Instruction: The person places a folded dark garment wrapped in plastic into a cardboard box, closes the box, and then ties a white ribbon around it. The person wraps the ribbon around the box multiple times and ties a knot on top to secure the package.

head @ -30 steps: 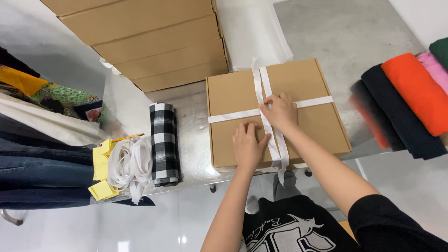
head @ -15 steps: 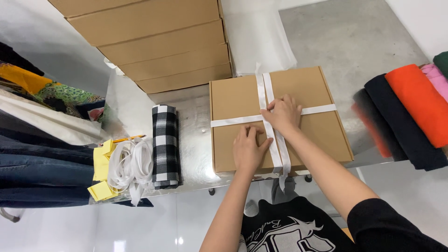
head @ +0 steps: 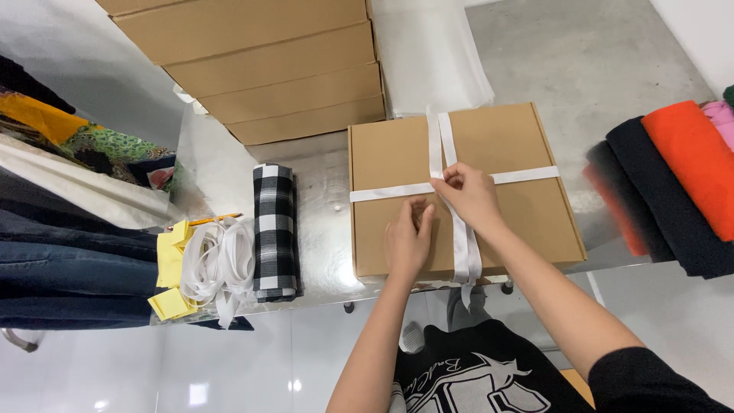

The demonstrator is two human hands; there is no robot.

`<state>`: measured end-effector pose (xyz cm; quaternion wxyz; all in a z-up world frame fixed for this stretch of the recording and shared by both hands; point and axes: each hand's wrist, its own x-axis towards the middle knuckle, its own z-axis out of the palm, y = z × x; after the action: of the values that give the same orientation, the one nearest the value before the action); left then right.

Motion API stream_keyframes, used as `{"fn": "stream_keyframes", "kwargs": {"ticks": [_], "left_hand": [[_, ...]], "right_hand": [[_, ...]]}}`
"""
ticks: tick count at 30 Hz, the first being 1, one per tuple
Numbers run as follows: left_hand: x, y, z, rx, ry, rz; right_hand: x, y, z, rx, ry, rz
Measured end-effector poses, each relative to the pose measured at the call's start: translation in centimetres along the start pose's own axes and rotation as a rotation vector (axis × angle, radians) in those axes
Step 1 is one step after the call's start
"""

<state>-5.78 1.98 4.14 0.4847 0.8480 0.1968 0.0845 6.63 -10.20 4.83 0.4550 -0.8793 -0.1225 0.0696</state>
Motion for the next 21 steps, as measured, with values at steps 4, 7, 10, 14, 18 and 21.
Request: {"fn": "stream_keyframes", "kwargs": {"ticks": [4,7,10,14,18,21], "left_hand": [[-0.3,0.2,-0.7,-0.211,-0.042,-0.070],[0.7,-1.3,0.6,-0.372,-0.090,-0.080],[1.4,-1.6,0.7,-0.448,-0.142,-0.097],[1.8,-3.1,2.2,-0.486,-0.191,-0.127],[1.9,-4.5,3.4,-0.566,-0.217,-0.205],[0.8,-4.4,2.8,-0.609,-0.217,-0.217]], "right_hand": [[-6.1,-1.9,-2.3,0.226,-0.109,0.077],[-10.0,-2.7,-3.2,0.419,-0.222,0.169],[-11.8,-2.4,-3.5,0.501,-0.316,0.228],[-12.6,-2.7,-4.4,0.520,-0.442,0.341],[-10.6,1.6,-3.3,0.560,-0.354,0.353],[-9.3,-0.1,-2.9,0.637,-0.183,0.355]]}}
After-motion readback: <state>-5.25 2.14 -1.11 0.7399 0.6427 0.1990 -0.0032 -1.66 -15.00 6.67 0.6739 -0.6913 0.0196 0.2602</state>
